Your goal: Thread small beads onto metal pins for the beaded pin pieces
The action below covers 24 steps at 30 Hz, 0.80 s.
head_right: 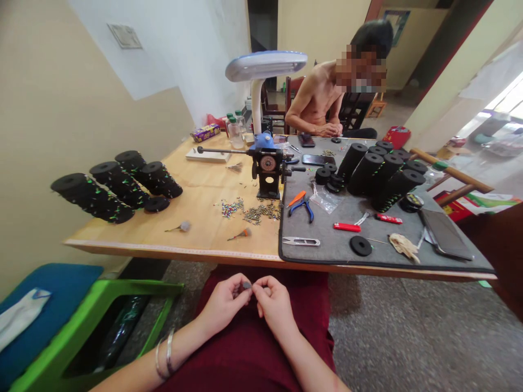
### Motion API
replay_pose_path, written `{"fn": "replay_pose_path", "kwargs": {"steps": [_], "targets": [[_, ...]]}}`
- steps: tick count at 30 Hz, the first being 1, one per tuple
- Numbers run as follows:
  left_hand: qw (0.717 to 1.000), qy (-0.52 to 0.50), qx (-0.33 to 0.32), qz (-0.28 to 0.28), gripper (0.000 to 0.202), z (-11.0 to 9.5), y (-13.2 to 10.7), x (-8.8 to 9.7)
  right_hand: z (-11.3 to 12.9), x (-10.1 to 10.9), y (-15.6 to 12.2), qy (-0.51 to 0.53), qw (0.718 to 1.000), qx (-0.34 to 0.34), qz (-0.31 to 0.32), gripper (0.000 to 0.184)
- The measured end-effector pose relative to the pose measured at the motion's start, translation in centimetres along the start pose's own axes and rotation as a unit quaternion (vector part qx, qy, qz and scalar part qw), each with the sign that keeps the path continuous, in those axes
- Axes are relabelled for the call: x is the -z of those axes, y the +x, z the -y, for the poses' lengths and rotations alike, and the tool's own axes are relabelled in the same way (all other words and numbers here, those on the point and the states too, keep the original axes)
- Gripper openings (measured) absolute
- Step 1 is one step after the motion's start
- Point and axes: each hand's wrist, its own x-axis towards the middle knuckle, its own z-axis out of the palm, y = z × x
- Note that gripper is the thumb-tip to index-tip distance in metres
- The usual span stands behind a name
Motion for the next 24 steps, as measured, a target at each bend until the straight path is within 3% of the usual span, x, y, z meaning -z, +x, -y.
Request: {"fn": "replay_pose_path", "kwargs": {"steps": [15, 24], "targets": [[0.998, -0.051, 0.018, 0.04, 0.007, -0.17, 0.07, -0.1, -0.81, 0.5, 0.43, 0.137, 0.99, -0.025, -0.007, 0.032], [1.0, 0.014, 0.013, 0.007, 0.01, -0.75, 0.07, 0.05, -0.04, 0.19, 0.18, 0.139, 0.988, -0.052, 0.034, 0.035]]}}
